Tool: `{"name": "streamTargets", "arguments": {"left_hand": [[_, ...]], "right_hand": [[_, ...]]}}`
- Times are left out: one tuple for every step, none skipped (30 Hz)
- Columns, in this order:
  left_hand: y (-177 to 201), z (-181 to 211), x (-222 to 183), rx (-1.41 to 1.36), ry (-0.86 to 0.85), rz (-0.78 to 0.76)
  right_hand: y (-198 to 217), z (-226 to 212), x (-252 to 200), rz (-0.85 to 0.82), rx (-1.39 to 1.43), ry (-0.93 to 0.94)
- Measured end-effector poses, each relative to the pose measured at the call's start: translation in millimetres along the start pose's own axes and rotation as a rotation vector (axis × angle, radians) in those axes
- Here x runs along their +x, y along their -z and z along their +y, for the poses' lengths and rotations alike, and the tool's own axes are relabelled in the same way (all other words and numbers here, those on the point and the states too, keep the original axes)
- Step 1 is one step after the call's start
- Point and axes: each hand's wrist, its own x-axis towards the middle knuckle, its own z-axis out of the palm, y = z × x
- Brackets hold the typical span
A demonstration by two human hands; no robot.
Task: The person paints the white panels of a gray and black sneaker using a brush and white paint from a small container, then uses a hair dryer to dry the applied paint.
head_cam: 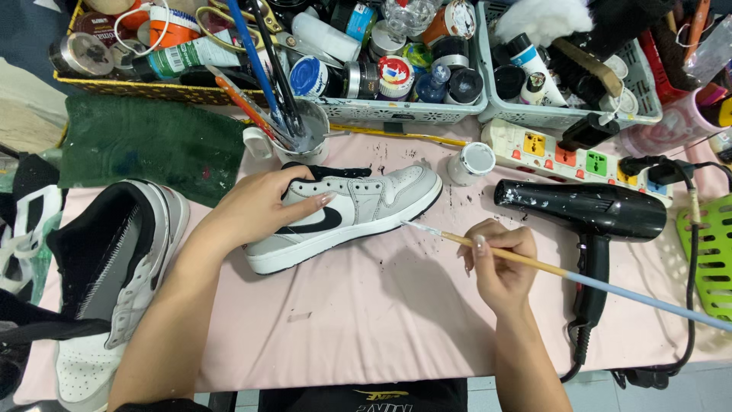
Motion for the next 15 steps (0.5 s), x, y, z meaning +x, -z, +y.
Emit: {"name": "streamTargets", "arguments": {"left_hand": [[0.4, 0.5, 0.2, 0.005, 0.014, -0.01], [0.5, 0.8, 0.6, 0.009, 0.028, -0.021], [0.1, 0.8, 0.9, 0.013, 0.043, -0.031], [-0.1, 0.3, 1.1, 0.01, 0.034, -0.026], [-0.2, -0.6, 1.3, 0.006, 0.024, -0.019], [-0.3, -1.5, 1.4, 0.002, 0.014, -0.013], [-0.5, -2.2, 1.6, 0.004, 0.011, -0.011], [-0.7, -2.7, 1.8, 0.005, 0.008, -0.01], [-0.9, -2.8, 2.4, 0.007, 0.005, -0.007], [-1.0, -2.9, 2.6, 0.01, 0.013, -0.014], [-1.1, -3.2, 2.3, 0.013, 0.021, -0.02], [-1.5, -3.5, 2.1, 0.017, 0.03, -0.026], [-1.5, -3.8, 2.2, 0.019, 0.022, -0.021], [-1.5, -4.2, 2.4, 0.022, 0.015, -0.016], [-1.5, -4.3, 2.8, 0.025, 0.006, -0.01]], "right_hand": [[-1.2, 1.0, 0.1, -0.021, 0.013, -0.011], [-0.9, 1.8, 0.9, 0.007, -0.009, -0.019], [0.3, 2.3, 1.7, 0.033, -0.031, -0.029], [1.6, 3.0, 2.4, 0.059, -0.054, -0.039], [3.6, 4.0, 3.6, 0.091, -0.094, -0.018], [5.9, 5.0, 4.9, 0.123, -0.135, 0.003], [7.6, 5.7, 5.2, 0.155, -0.176, 0.024], [8.2, 5.7, 3.7, 0.166, -0.209, 0.045], [8.3, 5.4, 1.9, 0.176, -0.242, 0.068], [8.4, 5.2, 0.6, 0.186, -0.276, 0.091], [8.7, 5.0, -0.6, 0.154, -0.331, 0.153], [8.2, 4.8, -2.2, 0.122, -0.386, 0.214], [6.6, 5.4, -3.6, 0.09, -0.44, 0.275], [3.9, 7.0, -4.6, 0.052, -0.466, 0.324], [0.9, 9.1, -5.6, 0.014, -0.492, 0.375]]}}
